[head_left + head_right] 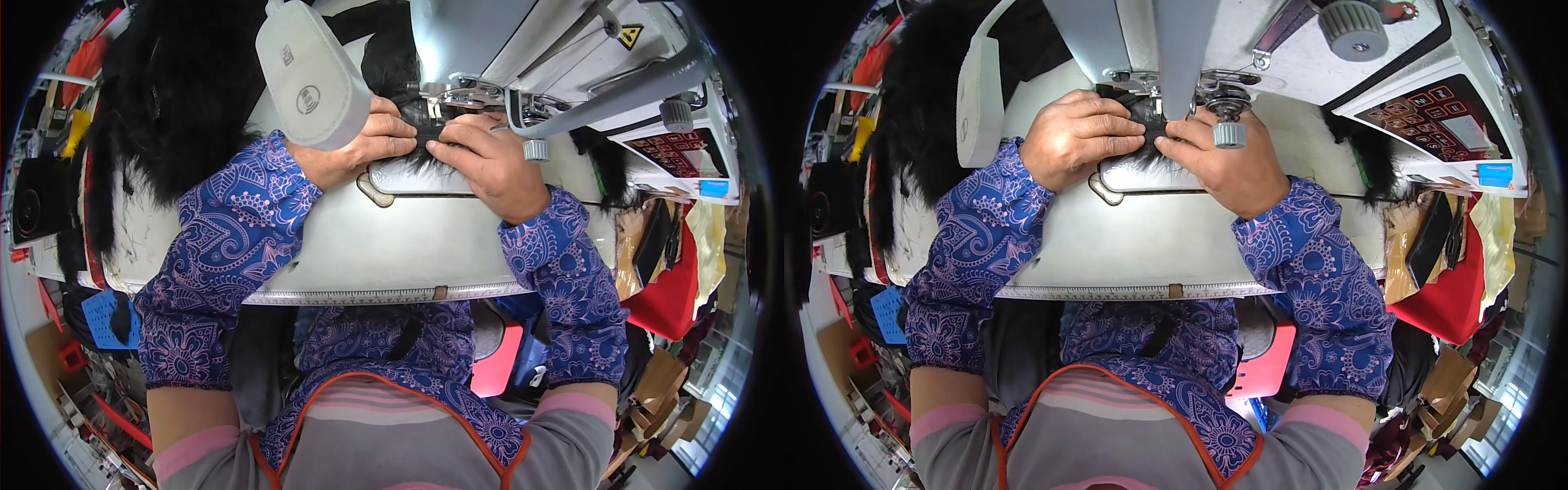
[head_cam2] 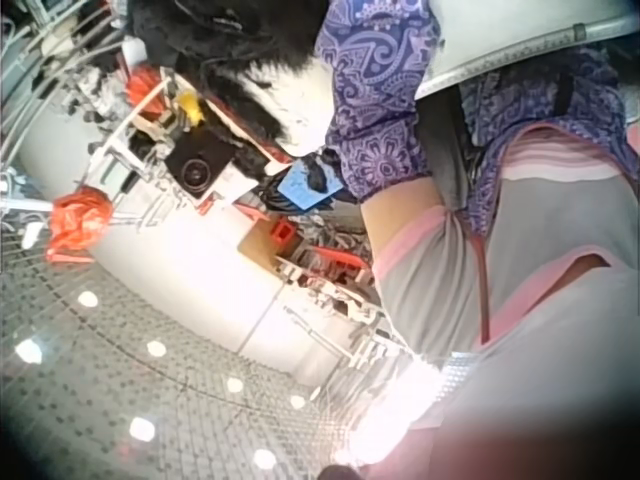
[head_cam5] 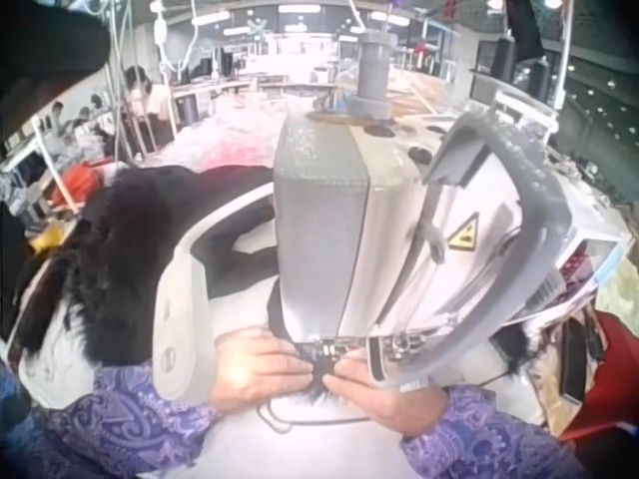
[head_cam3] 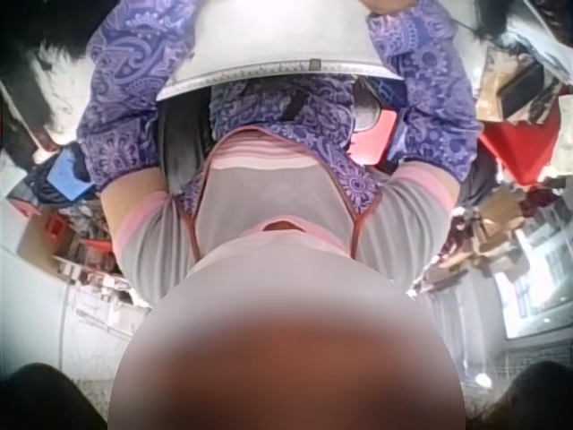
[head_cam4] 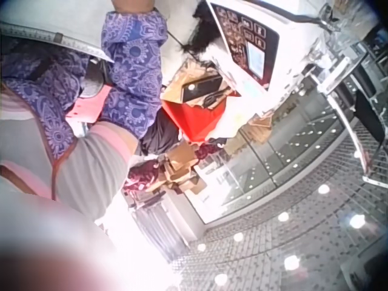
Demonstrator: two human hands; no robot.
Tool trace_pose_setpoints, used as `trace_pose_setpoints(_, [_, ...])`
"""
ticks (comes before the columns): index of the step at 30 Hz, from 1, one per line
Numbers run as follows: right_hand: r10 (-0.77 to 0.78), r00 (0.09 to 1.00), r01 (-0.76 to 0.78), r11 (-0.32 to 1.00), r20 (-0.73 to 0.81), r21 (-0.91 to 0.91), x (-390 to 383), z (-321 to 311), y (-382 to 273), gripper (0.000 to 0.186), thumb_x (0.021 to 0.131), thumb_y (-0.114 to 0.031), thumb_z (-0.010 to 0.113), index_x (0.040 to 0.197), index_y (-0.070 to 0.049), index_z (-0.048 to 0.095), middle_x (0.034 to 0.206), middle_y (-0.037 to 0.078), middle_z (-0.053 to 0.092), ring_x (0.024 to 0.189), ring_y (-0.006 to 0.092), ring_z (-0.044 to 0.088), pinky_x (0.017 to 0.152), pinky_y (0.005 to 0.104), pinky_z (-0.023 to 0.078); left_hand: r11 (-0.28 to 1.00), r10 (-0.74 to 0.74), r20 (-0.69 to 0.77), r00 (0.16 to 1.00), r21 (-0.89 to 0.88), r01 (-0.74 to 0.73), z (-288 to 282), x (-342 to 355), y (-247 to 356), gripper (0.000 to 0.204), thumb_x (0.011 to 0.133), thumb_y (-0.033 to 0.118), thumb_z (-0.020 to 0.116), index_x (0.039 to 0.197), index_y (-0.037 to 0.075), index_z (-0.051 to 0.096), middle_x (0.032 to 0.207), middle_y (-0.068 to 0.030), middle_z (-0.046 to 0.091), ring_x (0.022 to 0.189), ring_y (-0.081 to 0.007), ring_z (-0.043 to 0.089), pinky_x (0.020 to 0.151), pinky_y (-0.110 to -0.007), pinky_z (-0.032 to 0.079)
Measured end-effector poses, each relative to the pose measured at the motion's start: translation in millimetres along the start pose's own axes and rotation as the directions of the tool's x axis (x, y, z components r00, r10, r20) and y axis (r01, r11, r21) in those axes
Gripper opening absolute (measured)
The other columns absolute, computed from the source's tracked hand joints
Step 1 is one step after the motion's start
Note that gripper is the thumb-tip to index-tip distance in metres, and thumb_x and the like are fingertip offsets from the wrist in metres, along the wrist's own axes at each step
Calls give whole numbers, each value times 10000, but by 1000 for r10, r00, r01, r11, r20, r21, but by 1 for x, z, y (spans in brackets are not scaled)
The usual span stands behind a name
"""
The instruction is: Sewing black fur trim onto fabric using a sewing machine and trimming with scissors.
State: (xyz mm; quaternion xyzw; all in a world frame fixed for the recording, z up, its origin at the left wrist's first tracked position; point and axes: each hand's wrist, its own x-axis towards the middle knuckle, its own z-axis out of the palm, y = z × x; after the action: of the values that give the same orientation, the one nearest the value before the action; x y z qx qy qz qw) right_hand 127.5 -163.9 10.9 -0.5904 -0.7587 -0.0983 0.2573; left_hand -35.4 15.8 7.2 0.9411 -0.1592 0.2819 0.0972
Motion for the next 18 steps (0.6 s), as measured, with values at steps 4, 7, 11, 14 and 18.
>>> trace_pose_setpoints(4, [-11,999,12,1000,40,-18,-1,-1,5,232,692,3,638,918,-27,683,905,79,610,901,246,620,755,330,517,999,-13,48,999,47,11,-4,1,0,219,654,65,708,871,92,718,933,-31,696,939,-195,651,761,-343,527])
trace_pose_setpoints(7, [-5,999,5,1000,33,6,0,-1,6,237,695,5,637,926,-19,681,920,94,608,915,255,617,777,333,520,999,-5,69,998,39,3,-8,4,0,215,662,61,697,875,79,715,923,-35,690,971,-212,647,788,-360,533])
trace_pose_setpoints(11, [3,999,-4,1000,48,29,0,-3,6,252,699,5,638,947,-12,678,936,104,606,933,259,613,797,331,521,997,68,22,997,-29,-67,-4,4,1,209,675,49,676,882,40,706,907,-64,676,993,-247,643,850,-395,535])
trace_pose_setpoints(14, [-1,999,-1,1000,50,31,-3,-2,8,267,697,6,641,961,-9,676,945,102,607,938,256,612,799,329,520,997,44,41,998,-72,-41,2,-1,0,214,693,52,666,901,24,703,906,-89,671,1004,-258,639,886,-410,526])
trace_pose_setpoints(18, [1,999,-2,1000,52,3,-3,-1,12,267,702,12,648,967,-15,677,958,95,614,930,245,615,792,317,520,1000,7,54,999,-26,-6,1,2,-3,212,719,65,662,926,38,702,941,-87,671,1008,-257,637,897,-413,514])
